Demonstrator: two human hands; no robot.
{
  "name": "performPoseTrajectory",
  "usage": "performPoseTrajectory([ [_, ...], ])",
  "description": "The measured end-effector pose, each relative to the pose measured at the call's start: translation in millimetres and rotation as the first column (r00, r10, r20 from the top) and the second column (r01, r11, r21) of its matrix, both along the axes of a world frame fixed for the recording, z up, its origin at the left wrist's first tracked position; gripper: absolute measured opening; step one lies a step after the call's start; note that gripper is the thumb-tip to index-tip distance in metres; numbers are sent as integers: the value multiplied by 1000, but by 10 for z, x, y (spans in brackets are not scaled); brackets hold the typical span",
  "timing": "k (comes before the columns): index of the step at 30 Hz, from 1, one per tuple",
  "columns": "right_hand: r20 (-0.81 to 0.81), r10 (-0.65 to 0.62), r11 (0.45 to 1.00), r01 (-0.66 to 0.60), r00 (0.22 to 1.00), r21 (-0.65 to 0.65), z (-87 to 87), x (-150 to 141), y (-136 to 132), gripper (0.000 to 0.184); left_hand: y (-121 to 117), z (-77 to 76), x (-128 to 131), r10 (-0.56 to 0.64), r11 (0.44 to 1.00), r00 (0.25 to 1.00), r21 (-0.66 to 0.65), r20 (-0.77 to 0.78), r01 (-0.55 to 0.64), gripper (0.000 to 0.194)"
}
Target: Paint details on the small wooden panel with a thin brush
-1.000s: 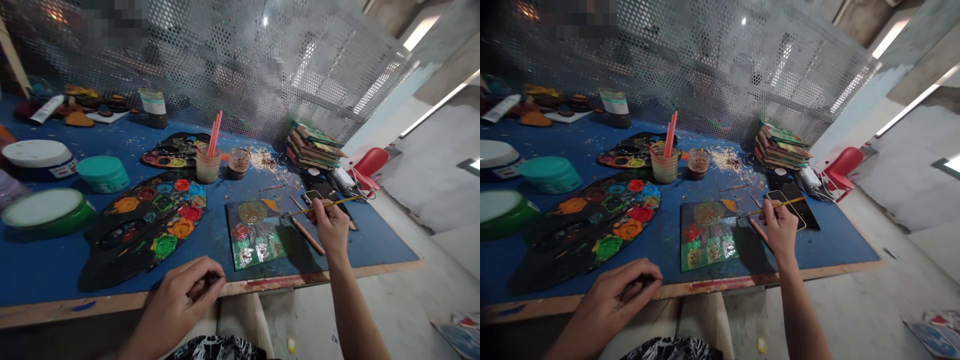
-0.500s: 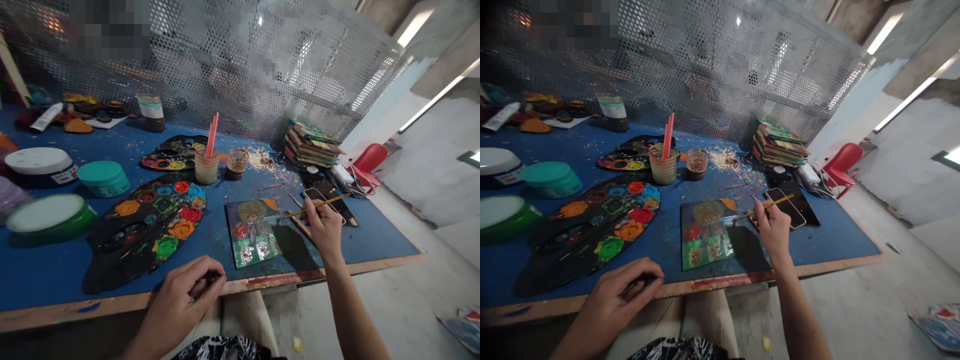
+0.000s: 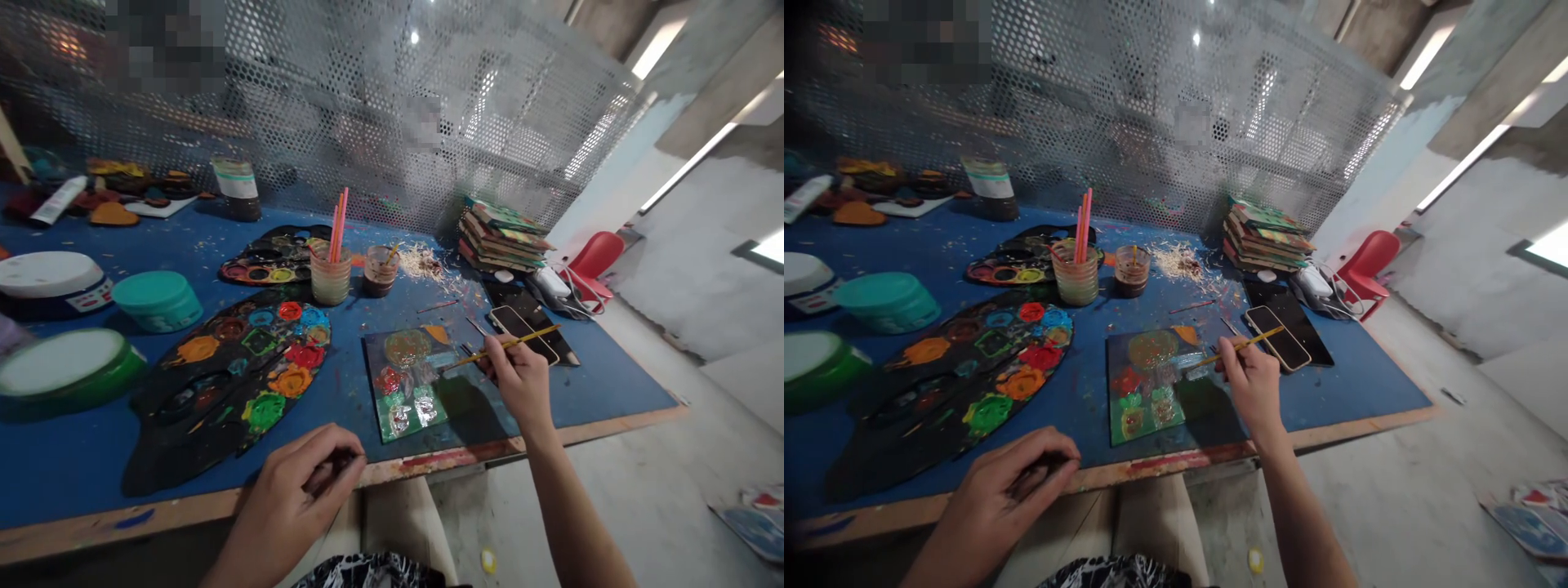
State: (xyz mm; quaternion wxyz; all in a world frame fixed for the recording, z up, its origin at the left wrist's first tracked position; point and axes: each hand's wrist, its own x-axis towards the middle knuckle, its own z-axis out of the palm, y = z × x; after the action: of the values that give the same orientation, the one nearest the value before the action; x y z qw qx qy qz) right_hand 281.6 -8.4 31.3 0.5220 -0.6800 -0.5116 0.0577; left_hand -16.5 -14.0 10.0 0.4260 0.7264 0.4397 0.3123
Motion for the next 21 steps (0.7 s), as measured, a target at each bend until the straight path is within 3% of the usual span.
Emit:
performPoseTrajectory([
  [4, 87, -109, 993, 104, 990, 63, -12, -17, -15, 39, 3, 6, 6, 13, 1000, 1000, 1, 6, -13, 22],
  [8, 76, 18, 999, -21, 997, 40, -4, -72, -22, 37, 0, 9, 12, 23, 1000, 1000, 4, 20, -23, 21],
  [13, 150, -76, 994, 64, 986, 83, 13, -57, -21, 34, 10, -9, 3, 9, 1000, 1000, 7, 8, -9, 22],
  [17, 145, 32, 999, -37, 989, 33, 28, -47, -20, 35, 20, -25, -5, 1, 1000, 1000, 13, 3, -1, 22],
  [21, 134, -77, 996, 70, 988, 59, 41, -55, -41, 36, 18, -17, -4, 3, 1000, 1000, 19, 0, -3, 20],
])
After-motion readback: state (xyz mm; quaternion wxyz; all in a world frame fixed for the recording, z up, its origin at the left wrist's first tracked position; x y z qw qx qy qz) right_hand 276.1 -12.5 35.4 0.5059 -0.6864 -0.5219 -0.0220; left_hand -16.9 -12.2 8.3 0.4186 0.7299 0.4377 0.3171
